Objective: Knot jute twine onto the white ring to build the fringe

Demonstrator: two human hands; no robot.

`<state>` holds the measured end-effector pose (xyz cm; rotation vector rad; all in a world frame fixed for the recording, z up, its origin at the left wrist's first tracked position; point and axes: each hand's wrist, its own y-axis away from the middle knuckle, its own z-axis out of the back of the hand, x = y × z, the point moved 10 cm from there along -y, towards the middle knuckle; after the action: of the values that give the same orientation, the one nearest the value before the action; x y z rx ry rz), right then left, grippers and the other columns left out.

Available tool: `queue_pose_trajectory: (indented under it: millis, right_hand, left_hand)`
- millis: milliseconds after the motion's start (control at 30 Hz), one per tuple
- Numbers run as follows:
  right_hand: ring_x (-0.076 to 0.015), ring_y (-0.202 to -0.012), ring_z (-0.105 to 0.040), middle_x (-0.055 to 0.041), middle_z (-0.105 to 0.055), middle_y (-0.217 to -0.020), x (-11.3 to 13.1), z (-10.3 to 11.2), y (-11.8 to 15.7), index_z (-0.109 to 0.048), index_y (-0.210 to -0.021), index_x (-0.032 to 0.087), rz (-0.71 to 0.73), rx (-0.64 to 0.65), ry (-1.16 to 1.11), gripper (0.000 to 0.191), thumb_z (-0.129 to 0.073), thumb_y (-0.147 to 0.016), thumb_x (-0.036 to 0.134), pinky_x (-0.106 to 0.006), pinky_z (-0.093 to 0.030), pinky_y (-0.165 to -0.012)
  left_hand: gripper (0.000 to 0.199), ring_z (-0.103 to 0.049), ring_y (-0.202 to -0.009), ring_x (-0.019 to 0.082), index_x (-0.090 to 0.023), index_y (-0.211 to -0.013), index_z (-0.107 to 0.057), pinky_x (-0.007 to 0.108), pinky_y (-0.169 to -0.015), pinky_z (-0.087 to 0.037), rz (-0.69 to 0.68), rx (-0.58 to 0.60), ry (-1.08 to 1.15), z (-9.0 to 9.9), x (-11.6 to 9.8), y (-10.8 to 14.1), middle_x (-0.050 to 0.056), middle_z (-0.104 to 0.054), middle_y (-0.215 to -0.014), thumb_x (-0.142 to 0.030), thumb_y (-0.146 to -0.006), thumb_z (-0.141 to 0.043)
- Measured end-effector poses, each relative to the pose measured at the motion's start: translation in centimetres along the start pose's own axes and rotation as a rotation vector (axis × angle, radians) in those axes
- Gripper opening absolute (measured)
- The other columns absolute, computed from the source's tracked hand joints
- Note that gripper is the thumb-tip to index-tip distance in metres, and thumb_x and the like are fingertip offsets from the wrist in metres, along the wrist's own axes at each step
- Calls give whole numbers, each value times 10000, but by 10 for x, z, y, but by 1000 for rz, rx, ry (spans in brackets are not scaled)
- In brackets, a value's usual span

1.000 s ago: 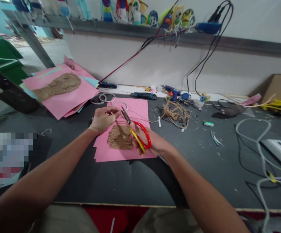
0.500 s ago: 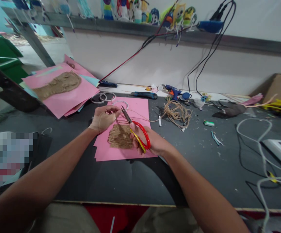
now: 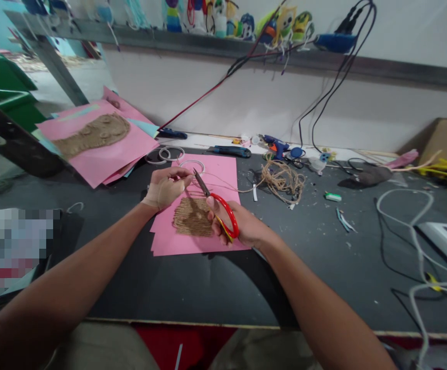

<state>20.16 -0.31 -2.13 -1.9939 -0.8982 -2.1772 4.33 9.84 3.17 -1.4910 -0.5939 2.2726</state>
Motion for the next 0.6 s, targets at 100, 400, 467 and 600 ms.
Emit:
queue_pose_trajectory:
  millis: [100,400,467,600]
  right_hand:
    - [-71,-357,-489,48,-536,-549,1,0,0,-551,-840,194,9,-7,4,568,-507,-892,758,-152,-384,-298]
    - [-81,-337,-480,41,-546,-530,-3,3,-1,-550,-827,202,-13,-28,31,544,-505,-903,738,-167,-383,-280]
    - [-79,-335,-475,42,-544,-525,-3,4,-1,-545,-813,205,-17,-32,39,537,-527,-892,736,-168,-385,-279]
    - [-80,-338,-474,38,-544,-521,0,3,1,-527,-768,210,-16,-30,46,535,-551,-877,733,-173,-390,-282]
  left_hand:
    - [87,-552,-576,108,-182,-726,-777,217,-542,-449,-1,-2,-25,0,1,-1,10,-718,-664,-188,-753,-694]
    - [88,-553,-592,109,-186,-731,-767,240,-591,-449,-59,-11,-57,1,-2,1,14,-729,-696,-196,-770,-688]
    - [80,-561,-601,110,-189,-735,-765,243,-607,-456,-91,-22,-73,3,-4,1,15,-733,-705,-191,-766,-692]
    - [76,-584,-612,117,-193,-745,-763,247,-620,-472,-104,-24,-91,3,-6,1,21,-737,-712,-192,-776,-694]
